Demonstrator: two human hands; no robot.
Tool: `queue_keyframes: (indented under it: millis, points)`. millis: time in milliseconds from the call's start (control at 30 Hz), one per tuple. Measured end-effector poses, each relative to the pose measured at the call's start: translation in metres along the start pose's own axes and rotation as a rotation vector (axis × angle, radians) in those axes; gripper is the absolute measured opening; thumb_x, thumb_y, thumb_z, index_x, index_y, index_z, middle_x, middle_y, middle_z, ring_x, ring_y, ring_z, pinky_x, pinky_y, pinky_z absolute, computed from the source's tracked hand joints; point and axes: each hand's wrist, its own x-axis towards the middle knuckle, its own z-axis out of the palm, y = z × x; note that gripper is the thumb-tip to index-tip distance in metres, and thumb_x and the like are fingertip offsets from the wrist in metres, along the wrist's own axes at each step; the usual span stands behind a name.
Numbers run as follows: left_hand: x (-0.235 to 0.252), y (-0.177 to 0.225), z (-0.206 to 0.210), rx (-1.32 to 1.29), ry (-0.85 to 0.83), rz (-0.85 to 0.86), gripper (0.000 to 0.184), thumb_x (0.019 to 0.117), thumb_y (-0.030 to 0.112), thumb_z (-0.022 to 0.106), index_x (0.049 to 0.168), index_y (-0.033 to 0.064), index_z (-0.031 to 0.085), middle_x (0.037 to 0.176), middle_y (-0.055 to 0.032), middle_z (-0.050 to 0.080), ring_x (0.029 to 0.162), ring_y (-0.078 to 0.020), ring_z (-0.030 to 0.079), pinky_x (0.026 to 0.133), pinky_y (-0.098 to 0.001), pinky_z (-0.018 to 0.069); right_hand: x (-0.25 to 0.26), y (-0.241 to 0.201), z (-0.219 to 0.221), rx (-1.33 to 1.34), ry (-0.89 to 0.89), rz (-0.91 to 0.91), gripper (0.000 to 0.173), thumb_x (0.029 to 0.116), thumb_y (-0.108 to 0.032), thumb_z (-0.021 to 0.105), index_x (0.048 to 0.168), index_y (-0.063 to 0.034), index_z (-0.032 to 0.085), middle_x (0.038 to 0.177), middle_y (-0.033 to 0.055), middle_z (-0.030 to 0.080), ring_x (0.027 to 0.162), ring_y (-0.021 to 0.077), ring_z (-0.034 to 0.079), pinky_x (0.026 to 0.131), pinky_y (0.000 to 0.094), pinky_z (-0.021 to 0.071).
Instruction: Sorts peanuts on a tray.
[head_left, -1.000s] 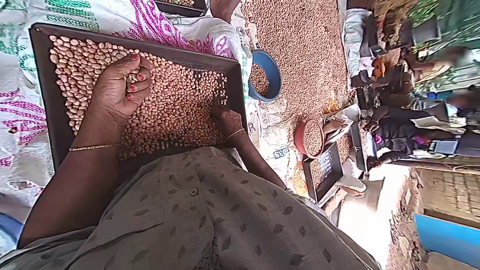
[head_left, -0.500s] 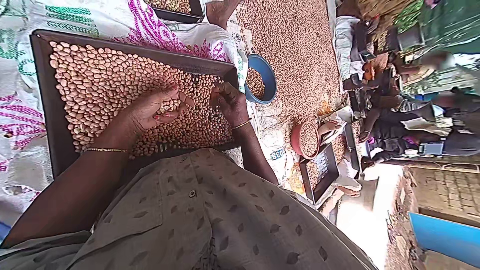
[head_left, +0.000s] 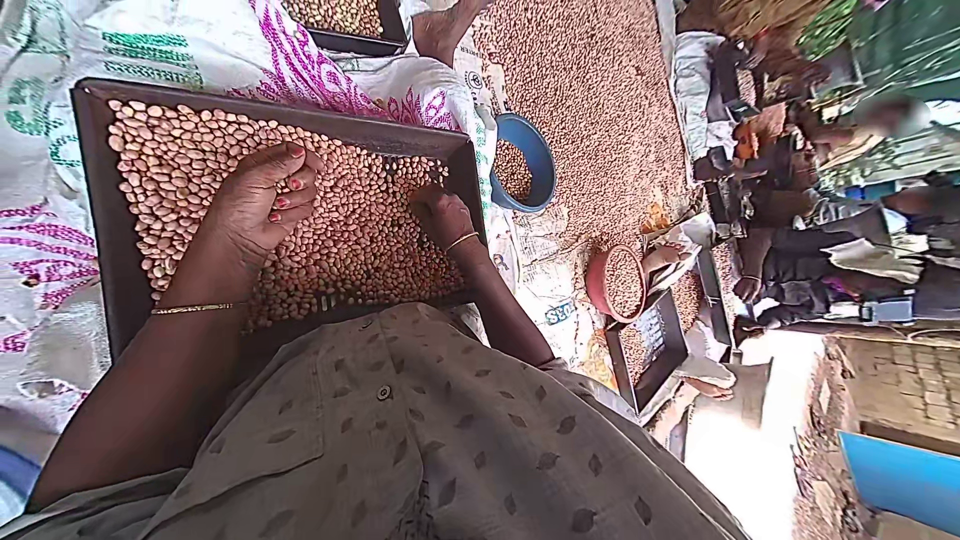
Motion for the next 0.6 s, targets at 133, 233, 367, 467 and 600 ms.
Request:
queue_keyframes:
  millis: [133, 233, 367, 467, 600]
  points:
    - [0.000, 0.002, -0.001, 0.010, 0.005, 0.009, 0.033, 0.1108, 0.021, 0.034, 0.094, 0.0183, 0.062, 0.061, 0.0132, 0.043, 0.041, 0.0047, 0.030, 0.036, -0.0088, 0.0252, 0.001, -0.013, 0.005, -0.126, -0.038, 0.035, 0.022, 0.1023, -0.014, 0.057, 0.116, -0.0046, 0.072, 0.127, 0.0198, 0.066, 0.109, 0.0379, 0.068, 0.085, 0.0561, 0.0562]
    - [0.001, 0.001, 0.000, 0.020, 0.023, -0.013, 0.033, 0.1112, 0.021, 0.034, 0.093, 0.0186, 0.061, 0.062, 0.0123, 0.043, 0.041, 0.0042, 0.031, 0.036, -0.0090, 0.0258, -0.003, -0.011, 0.010, -0.103, -0.012, 0.042, 0.023, 0.1005, -0.011, 0.058, 0.119, -0.0051, 0.071, 0.137, 0.0181, 0.062, 0.119, 0.0373, 0.065, 0.089, 0.0557, 0.0556]
    - [0.001, 0.001, 0.001, 0.017, 0.013, -0.008, 0.033, 0.1109, 0.019, 0.034, 0.092, 0.0184, 0.061, 0.062, 0.0120, 0.043, 0.041, 0.0043, 0.031, 0.036, -0.0091, 0.0264, -0.007, -0.005, 0.016, -0.054, 0.042, 0.018, 0.025, 0.0954, -0.005, 0.061, 0.117, -0.0042, 0.073, 0.138, 0.0179, 0.063, 0.126, 0.0373, 0.062, 0.092, 0.0569, 0.0546]
    - [0.000, 0.002, 0.000, 0.013, 0.011, -0.008, 0.033, 0.1112, 0.021, 0.034, 0.093, 0.0182, 0.061, 0.063, 0.0121, 0.044, 0.041, 0.0046, 0.031, 0.036, -0.0087, 0.0265, -0.008, 0.003, 0.017, 0.035, 0.102, -0.033, 0.019, 0.0947, -0.003, 0.063, 0.109, -0.0010, 0.075, 0.130, 0.0187, 0.067, 0.122, 0.0342, 0.064, 0.098, 0.0529, 0.0534]
    - [0.000, 0.002, 0.000, 0.022, 0.026, -0.016, 0.032, 0.1111, 0.020, 0.035, 0.094, 0.0181, 0.061, 0.063, 0.0117, 0.044, 0.041, 0.0043, 0.031, 0.036, -0.0091, 0.0259, -0.006, 0.012, 0.019, 0.274, 0.202, -0.080, 0.015, 0.0939, 0.000, 0.064, 0.106, 0.0058, 0.072, 0.120, 0.0236, 0.069, 0.111, 0.0351, 0.069, 0.096, 0.0494, 0.0554]
